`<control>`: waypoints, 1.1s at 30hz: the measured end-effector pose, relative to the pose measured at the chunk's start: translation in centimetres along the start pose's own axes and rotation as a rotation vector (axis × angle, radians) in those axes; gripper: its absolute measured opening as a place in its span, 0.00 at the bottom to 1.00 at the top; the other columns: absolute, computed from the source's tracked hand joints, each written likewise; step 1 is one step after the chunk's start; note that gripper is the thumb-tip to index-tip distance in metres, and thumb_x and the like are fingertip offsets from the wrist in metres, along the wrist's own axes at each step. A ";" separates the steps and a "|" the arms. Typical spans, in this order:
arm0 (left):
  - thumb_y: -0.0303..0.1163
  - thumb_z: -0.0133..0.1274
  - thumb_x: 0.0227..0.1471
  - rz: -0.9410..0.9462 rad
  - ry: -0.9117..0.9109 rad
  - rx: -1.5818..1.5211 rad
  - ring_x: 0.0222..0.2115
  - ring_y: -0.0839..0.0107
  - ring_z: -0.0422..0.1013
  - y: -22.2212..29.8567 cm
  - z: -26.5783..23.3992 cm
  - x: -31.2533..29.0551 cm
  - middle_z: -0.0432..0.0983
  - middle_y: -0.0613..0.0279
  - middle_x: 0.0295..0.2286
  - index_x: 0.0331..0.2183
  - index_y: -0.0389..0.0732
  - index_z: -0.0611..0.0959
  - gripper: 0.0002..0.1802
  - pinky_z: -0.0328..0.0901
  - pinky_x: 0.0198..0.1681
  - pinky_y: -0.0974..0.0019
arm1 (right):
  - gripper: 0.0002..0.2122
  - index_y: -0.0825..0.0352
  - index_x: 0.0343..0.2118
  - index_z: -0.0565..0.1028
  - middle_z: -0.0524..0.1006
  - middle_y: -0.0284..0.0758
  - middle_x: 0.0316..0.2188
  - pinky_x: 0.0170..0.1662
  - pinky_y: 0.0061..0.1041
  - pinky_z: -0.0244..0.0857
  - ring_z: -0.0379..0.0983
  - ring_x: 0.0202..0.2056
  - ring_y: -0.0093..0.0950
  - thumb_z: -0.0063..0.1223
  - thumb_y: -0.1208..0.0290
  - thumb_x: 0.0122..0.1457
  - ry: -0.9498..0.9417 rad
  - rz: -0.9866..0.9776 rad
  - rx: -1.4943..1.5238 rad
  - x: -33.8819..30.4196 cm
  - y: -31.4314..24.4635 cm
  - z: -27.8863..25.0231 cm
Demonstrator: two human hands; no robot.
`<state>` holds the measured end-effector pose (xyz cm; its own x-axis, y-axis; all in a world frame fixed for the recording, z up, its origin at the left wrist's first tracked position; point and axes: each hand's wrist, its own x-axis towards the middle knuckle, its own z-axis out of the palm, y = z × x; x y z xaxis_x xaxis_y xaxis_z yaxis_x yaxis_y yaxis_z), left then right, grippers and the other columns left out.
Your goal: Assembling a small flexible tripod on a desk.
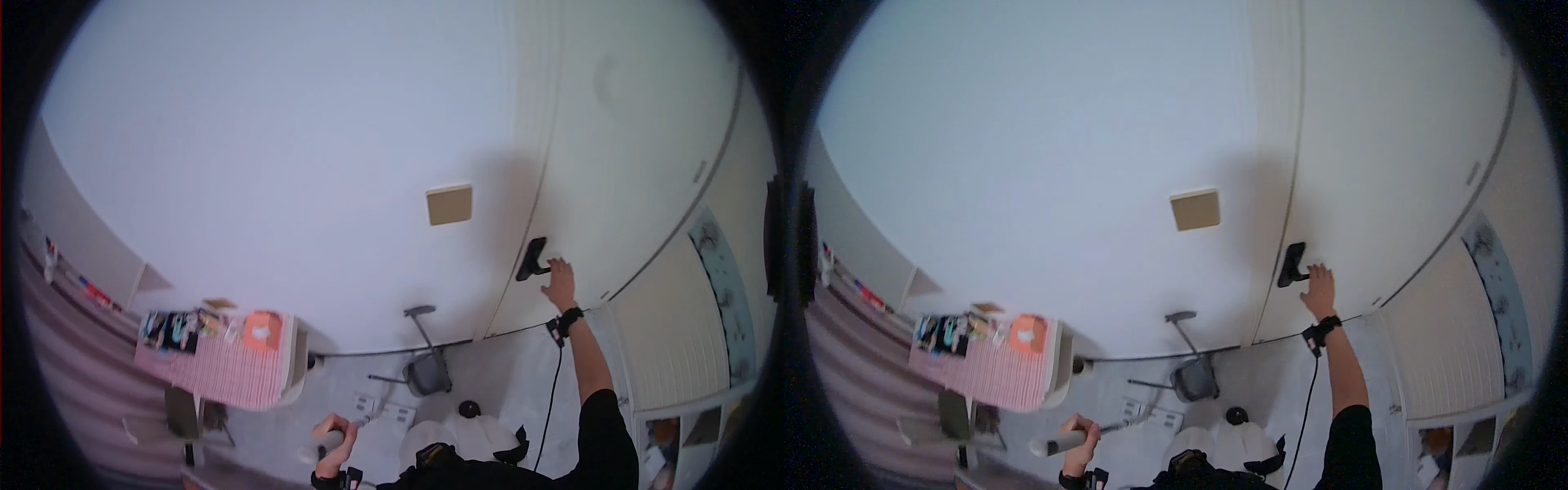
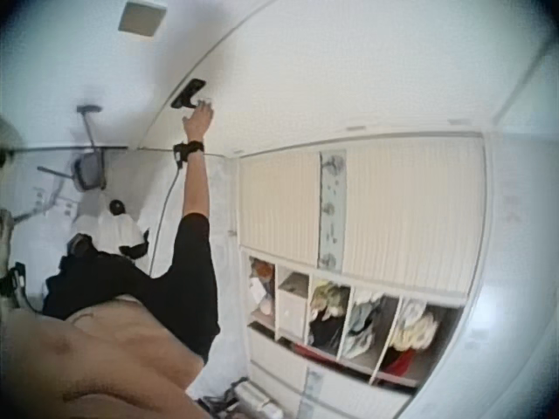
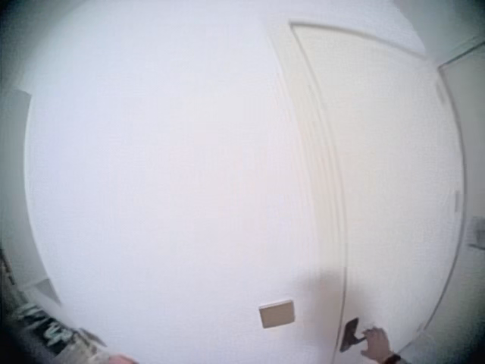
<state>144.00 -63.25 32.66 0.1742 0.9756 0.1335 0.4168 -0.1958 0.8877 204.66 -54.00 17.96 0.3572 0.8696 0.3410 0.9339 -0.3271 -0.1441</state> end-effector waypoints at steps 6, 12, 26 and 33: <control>0.22 0.56 0.44 -0.119 -0.002 0.132 0.15 0.79 0.61 5.7 2.7 -1.6 0.64 0.66 0.12 0.19 0.39 0.69 0.12 0.56 0.20 0.72 | 0.15 0.67 0.28 0.69 0.73 0.40 0.27 0.43 0.39 0.60 0.68 0.36 0.42 0.63 0.74 0.35 -0.121 -0.009 0.385 4.2 5.9 4.9; 0.19 0.53 0.43 -0.143 0.112 0.077 0.16 0.80 0.59 5.6 3.6 -2.1 0.65 0.67 0.14 0.19 0.40 0.69 0.10 0.54 0.20 0.73 | 0.13 0.68 0.25 0.75 0.76 0.40 0.21 0.31 0.33 0.64 0.72 0.25 0.37 0.62 0.65 0.38 -0.341 0.009 0.432 5.0 6.8 7.3; 0.20 0.55 0.42 -0.164 0.136 0.030 0.14 0.78 0.60 4.8 3.1 -0.7 0.64 0.66 0.13 0.19 0.39 0.69 0.10 0.52 0.18 0.72 | 0.11 0.72 0.29 0.74 0.67 0.28 0.19 0.29 0.23 0.57 0.59 0.24 0.21 0.56 0.74 0.41 -0.443 0.180 0.697 3.3 7.9 9.3; 0.21 0.54 0.43 -0.077 0.121 0.015 0.15 0.80 0.57 4.2 1.7 -0.5 0.61 0.67 0.13 0.19 0.39 0.67 0.12 0.51 0.19 0.73 | 0.13 0.66 0.30 0.76 0.78 0.41 0.27 0.38 0.33 0.67 0.74 0.33 0.40 0.59 0.68 0.40 -0.248 0.088 0.210 0.9 8.0 6.2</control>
<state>147.20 -64.73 35.55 0.0328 0.9924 0.1186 0.4379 -0.1209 0.8908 212.34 -53.54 11.39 0.3977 0.9134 0.0865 0.8673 -0.3435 -0.3603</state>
